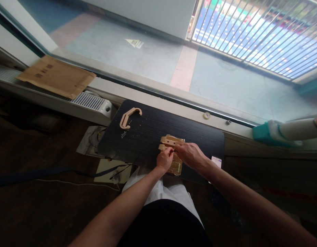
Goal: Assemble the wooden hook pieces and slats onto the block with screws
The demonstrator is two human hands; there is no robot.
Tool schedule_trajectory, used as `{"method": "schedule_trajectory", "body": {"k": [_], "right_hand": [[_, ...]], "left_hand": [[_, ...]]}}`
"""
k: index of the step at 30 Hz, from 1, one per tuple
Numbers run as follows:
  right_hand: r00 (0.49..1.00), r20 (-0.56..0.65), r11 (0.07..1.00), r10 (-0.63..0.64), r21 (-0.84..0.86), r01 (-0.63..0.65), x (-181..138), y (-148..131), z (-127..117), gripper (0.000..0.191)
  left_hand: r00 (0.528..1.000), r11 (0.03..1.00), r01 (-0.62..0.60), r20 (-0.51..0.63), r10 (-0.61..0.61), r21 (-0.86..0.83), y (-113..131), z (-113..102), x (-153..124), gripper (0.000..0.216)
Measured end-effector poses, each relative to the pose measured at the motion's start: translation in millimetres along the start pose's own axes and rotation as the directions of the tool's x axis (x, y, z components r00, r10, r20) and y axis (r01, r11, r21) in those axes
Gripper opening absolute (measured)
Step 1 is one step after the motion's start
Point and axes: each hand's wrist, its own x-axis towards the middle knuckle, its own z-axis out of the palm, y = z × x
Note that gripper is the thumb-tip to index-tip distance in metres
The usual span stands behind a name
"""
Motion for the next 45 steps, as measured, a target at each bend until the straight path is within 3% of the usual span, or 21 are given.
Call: {"method": "schedule_trajectory", "body": {"k": [6,15,23,31,39,45], "right_hand": [[0.995,-0.008,0.995,-0.1,-0.016,0.1,-2.3,3.8,-3.7,0.029],[1.0,0.013,1.0,-0.007,-0.01,0.007,0.5,-2.6,-2.7,0.025],[0.993,0.047,0.993,-0.105,-0.043,0.107,-1.5,-7.3,-13.2,0.026],[0.999,0.026,0.999,0.043,-0.006,-0.043,2.4,-3.7,0.3,0.028],[0.998,0.031,0.998,-0.053,-0.03,0.054,-1.6,-5.8,-10.5,0.027],[1.0,0.023,1.0,0.02,0.006,-0.02,1.1,-3.7,-2.3,0.028]], "left_hand": [[1.0,1.0,0.007,-0.01,-0.007,0.007,0.5,0.5,0.5,0.02],[1.0,1.0,0.003,0.003,-0.003,0.021,-0.2,1.5,1.1,0.022],[1.0,0.999,0.019,-0.008,-0.018,0.037,-1.4,2.8,1.7,0.023],[1.0,1.0,-0.012,-0.027,0.012,-0.011,-1.2,3.2,1.5,0.021],[1.0,1.0,0.016,-0.001,-0.016,0.011,-0.5,2.1,1.4,0.022],[1.0,1.0,-0.001,-0.015,0.001,0.004,-1.0,2.8,1.5,0.022]]}}
